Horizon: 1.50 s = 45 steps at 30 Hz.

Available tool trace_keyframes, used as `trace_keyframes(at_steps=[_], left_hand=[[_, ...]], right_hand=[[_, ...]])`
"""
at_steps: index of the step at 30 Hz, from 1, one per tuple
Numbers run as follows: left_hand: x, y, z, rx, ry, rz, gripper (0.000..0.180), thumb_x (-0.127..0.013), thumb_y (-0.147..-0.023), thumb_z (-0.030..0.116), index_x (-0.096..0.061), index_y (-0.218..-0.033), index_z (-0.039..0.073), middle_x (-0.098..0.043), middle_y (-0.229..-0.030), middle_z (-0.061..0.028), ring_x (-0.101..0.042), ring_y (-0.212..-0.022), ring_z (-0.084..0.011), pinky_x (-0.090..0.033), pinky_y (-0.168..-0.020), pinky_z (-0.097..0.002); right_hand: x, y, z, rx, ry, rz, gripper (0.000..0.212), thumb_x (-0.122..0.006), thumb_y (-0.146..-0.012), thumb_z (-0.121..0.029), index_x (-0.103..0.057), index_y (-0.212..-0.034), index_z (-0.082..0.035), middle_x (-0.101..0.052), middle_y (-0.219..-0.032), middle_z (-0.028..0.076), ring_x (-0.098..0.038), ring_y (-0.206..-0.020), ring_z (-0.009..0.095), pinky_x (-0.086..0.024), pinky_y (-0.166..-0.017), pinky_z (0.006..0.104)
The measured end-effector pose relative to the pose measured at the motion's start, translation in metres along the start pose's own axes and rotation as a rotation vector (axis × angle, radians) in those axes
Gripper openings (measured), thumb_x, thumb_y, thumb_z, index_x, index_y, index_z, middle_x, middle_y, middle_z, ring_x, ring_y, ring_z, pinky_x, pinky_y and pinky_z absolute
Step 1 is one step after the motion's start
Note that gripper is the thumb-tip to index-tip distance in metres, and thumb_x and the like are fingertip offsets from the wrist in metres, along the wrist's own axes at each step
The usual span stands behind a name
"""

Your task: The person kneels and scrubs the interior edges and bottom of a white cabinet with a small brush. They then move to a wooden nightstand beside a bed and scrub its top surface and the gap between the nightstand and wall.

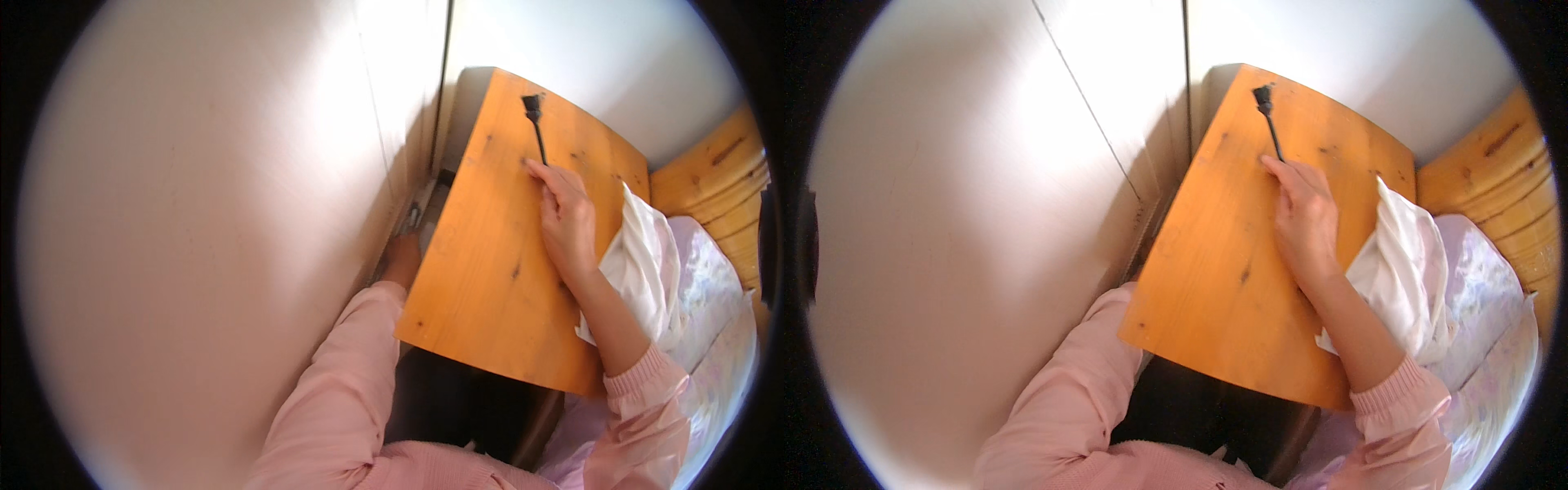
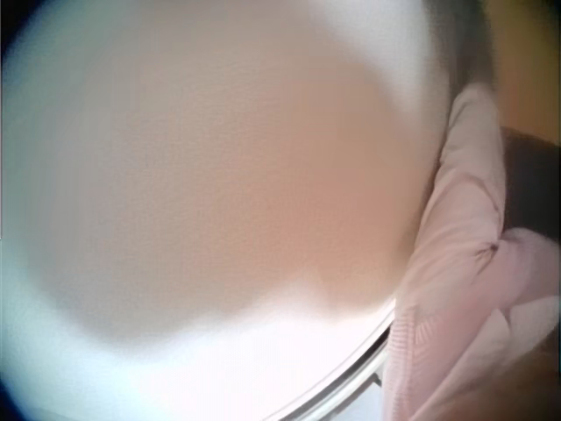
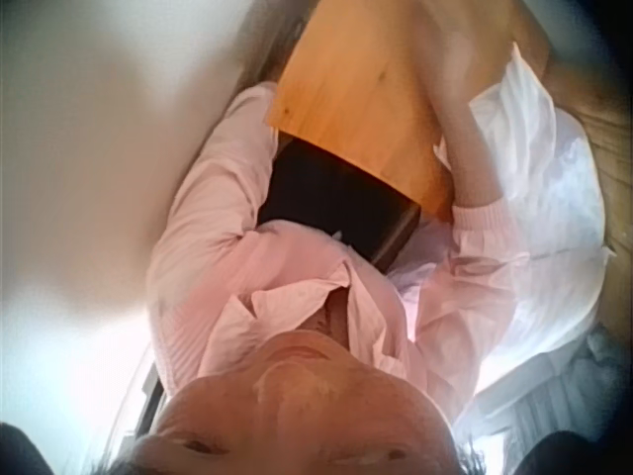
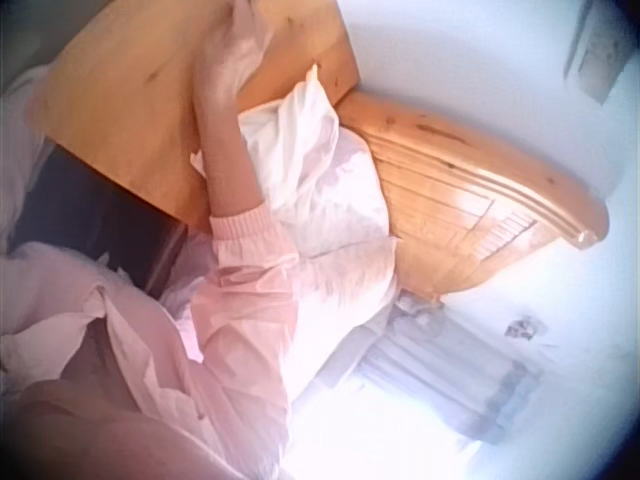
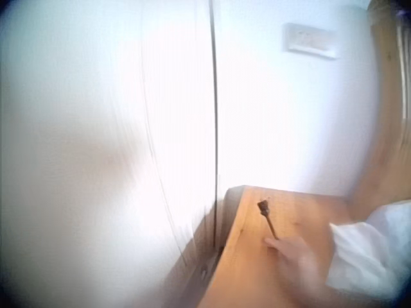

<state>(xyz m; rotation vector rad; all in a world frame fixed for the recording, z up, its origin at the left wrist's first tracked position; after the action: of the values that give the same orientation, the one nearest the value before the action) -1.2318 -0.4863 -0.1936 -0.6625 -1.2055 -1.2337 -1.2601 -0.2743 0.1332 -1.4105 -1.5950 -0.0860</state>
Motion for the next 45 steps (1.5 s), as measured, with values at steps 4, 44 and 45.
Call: trace_keyframes(at_steps=[4,44,45], left_hand=[[-0.012,0.047,-0.024,0.025,-0.025,-0.062,0.025,-0.042,-0.089,0.012,-0.058,-0.106,0.003,-0.062,-0.09,-0.0281,-0.061,-0.088,-0.0419,-0.049,-0.074,-0.0526],[0.269,0.274,0.113,-0.072,1.544,0.413,0.028,-0.041,-0.098,0.024,-0.052,-0.108,0.0,-0.056,-0.084,-0.004,-0.048,-0.058,-0.0066,-0.04,-0.05,-0.0214],[0.272,0.264,0.117,-0.081,1.586,0.422,0.029,-0.042,-0.098,0.025,-0.053,-0.108,0.0,-0.056,-0.083,-0.0038,-0.048,-0.059,-0.0065,-0.04,-0.05,-0.0216]], right_hand=[[-0.002,0.001,0.008,0.001,0.01,0.022,0.031,-0.049,-0.079,0.008,-0.063,-0.104,-0.003,-0.063,-0.098,0.012,-0.056,-0.097,0.029,-0.046,-0.082,0.0366],[-0.003,0.078,-0.101,-0.144,-0.434,-0.212,0.033,-0.051,-0.082,-0.005,-0.053,-0.114,-0.002,-0.063,-0.083,0.022,-0.061,-0.077,0.037,-0.05,-0.069,0.0421],[-0.007,0.08,-0.102,-0.171,-0.439,-0.253,0.032,-0.052,-0.082,-0.006,-0.053,-0.114,-0.003,-0.062,-0.083,0.023,-0.061,-0.077,0.038,-0.049,-0.069,0.0429]])
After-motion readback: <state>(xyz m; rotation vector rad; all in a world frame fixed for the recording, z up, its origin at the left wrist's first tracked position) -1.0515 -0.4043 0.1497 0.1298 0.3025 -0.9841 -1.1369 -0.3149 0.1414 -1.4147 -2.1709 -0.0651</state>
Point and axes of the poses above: each hand's wrist, its own y-axis away from the middle knuckle, its own x-axis out of the back of the hand, z = x × y, the point moved 6 cm from there along -y, towards the middle knuckle
